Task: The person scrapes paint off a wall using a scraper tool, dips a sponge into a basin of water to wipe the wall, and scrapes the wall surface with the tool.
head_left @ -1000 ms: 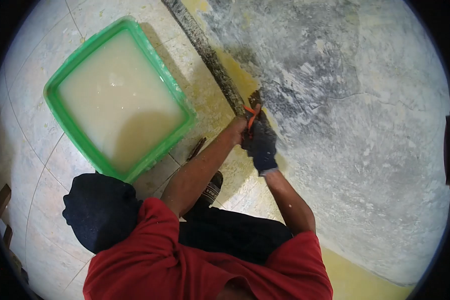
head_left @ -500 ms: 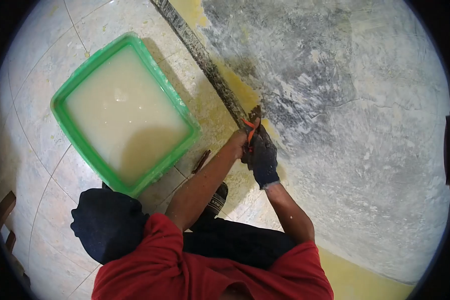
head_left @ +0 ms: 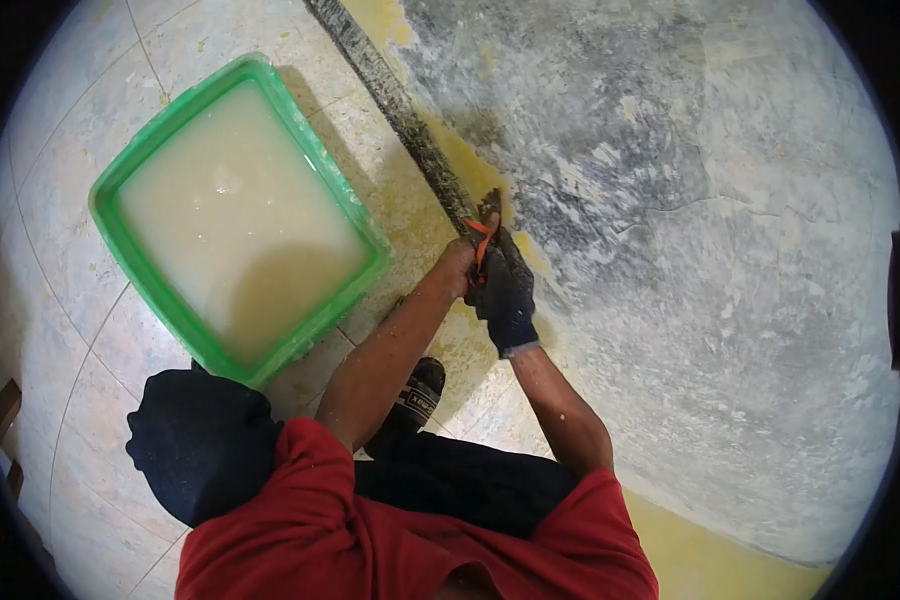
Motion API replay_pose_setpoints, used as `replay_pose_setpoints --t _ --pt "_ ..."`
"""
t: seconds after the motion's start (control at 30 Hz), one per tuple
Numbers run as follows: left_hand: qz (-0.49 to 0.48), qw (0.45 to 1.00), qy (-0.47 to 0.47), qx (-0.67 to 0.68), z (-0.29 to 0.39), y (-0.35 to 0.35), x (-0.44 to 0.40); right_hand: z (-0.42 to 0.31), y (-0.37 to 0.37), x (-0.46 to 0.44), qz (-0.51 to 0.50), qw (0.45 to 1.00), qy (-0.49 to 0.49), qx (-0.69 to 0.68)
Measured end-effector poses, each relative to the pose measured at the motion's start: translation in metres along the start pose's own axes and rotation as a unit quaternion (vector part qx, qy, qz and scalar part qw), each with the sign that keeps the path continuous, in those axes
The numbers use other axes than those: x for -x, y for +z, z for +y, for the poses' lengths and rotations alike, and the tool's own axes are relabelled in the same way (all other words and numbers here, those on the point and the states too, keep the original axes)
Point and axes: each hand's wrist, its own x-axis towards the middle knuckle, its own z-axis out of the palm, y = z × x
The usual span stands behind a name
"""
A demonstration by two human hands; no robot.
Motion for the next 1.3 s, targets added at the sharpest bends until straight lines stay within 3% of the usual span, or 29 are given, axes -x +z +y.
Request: replay_pose_setpoints --t 0.1,0.23,0.3,0.37,0.4,0.5,0.57,0.63,0.7,0.73,0.87,0.97,1.03,1.07,1.17,1.23,1.3 --pt "0.083 0.996 0.021 0.001 -0.022 0.028 0.016 -0.036 -0.017 -0.002 -0.099 0.969 0.18 -0.138" --pt "-0.02 0.997 -0.052 0.055 -0.003 0.012 -0.006 0.001 -0.002 0.0 -0.039 0.919 0.247 -0.303" --pt "0.002 0.999 -0.01 0.041 0.008 0.012 0.014 -0.002 0.011 -0.009 -0.032 0.977 0.127 -0.168" --pt "0.078 0.995 -0.014 -0.067 0.003 0.018 0.025 0.021 0.017 0.002 -0.029 0.985 0.084 -0.15" --pt "0.066 0.998 -0.005 -0.007 -0.014 0.021 0.014 0.018 0.008 0.005 -0.053 0.936 0.18 -0.299" --pt "0.054 0.998 -0.025 0.006 -0.013 0.022 0.012 -0.006 -0.008 0.008 -0.018 0.883 0.227 -0.411" --pt "0.045 0.998 -0.035 -0.023 -0.013 0.015 0.009 -0.016 -0.007 0.009 -0.023 0.968 0.155 -0.195" --pt "0.063 0.998 -0.006 -0.005 -0.007 0.023 0.022 0.002 -0.003 0.011 -0.018 0.953 0.175 -0.247" --pt "0.047 0.999 0.01 -0.005 -0.013 0.012 0.012 0.01 -0.008 0.009 -0.045 0.966 0.126 -0.223" --pt "0.037 0.999 0.009 -0.001 -0.011 0.011 0.01 0.0 -0.009 0.01 -0.053 0.924 0.214 -0.311" --pt "0.067 0.997 0.013 -0.027 -0.012 0.013 0.005 -0.012 -0.004 0.01 -0.02 0.954 0.178 -0.239" --pt "0.056 0.998 0.017 -0.013 -0.014 0.026 0.02 0.0 -0.01 0.013 -0.036 0.918 0.2 -0.34" --pt "0.07 0.995 0.022 -0.07 -0.007 0.034 0.031 0.011 0.0 0.01 -0.015 0.93 0.189 -0.315" --pt "0.056 0.995 0.023 -0.076 -0.015 0.02 0.01 0.024 0.01 0.007 0.029 0.974 0.091 -0.207" --pt "0.043 0.997 0.047 -0.034 -0.02 0.019 0.011 0.015 0.002 0.017 0.019 0.975 0.122 -0.186" --pt "0.059 0.998 0.017 -0.028 -0.028 0.021 0.006 0.009 -0.012 0.02 -0.003 0.941 0.182 -0.286" --pt "0.009 1.0 0.001 0.022 -0.028 0.025 -0.001 0.002 -0.012 0.01 0.016 0.945 0.164 -0.282"
